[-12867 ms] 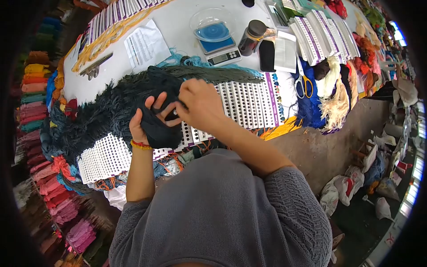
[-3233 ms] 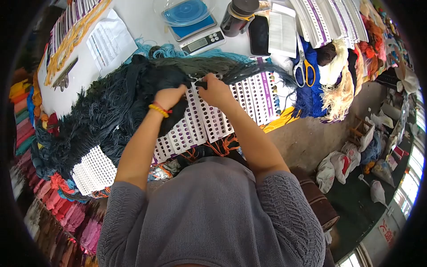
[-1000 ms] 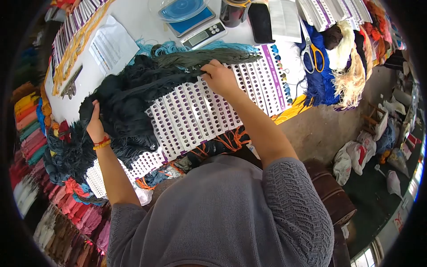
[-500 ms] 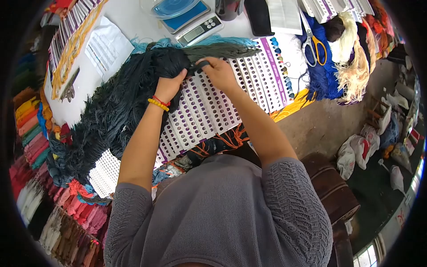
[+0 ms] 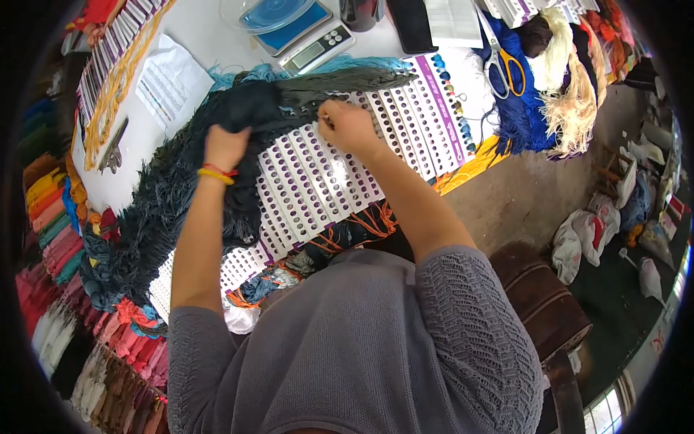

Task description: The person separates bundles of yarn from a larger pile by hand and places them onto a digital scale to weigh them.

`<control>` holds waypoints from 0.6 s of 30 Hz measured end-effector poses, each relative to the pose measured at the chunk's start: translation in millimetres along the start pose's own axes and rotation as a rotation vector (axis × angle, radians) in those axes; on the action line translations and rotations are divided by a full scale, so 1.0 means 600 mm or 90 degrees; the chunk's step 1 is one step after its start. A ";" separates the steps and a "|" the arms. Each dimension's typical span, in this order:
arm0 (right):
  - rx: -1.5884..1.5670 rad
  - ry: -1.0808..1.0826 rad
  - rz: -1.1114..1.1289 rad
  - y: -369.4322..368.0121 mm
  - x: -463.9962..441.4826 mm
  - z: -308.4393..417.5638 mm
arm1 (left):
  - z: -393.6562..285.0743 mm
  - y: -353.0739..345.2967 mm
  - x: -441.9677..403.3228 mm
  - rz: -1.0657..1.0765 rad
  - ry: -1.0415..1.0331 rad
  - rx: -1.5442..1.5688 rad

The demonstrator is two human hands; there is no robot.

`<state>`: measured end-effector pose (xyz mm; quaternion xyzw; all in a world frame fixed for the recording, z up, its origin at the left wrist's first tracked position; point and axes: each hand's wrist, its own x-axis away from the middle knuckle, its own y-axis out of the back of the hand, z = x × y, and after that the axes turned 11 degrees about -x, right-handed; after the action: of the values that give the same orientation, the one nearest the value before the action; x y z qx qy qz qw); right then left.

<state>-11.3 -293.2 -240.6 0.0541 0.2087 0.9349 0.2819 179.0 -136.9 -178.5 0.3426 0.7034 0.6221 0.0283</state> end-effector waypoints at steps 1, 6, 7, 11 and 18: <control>0.035 0.028 0.001 -0.002 0.002 -0.002 | 0.046 0.020 -0.008 -0.031 -0.181 0.297; 0.064 0.036 0.001 -0.002 0.004 0.005 | 0.160 0.148 -0.013 0.002 0.079 0.260; 0.061 0.029 0.004 -0.002 0.005 0.006 | 0.185 0.181 -0.010 -0.016 0.129 0.362; 0.077 -0.084 0.041 0.007 -0.002 0.040 | 0.293 0.362 0.059 -0.065 0.315 0.656; 0.200 0.365 0.149 -0.077 0.012 0.130 | 0.422 0.631 0.305 -0.312 0.193 0.787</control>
<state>23.3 -226.4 -189.1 -0.1443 0.4128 0.8947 0.0906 326.6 170.9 174.1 0.0358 0.9830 0.1226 -0.1317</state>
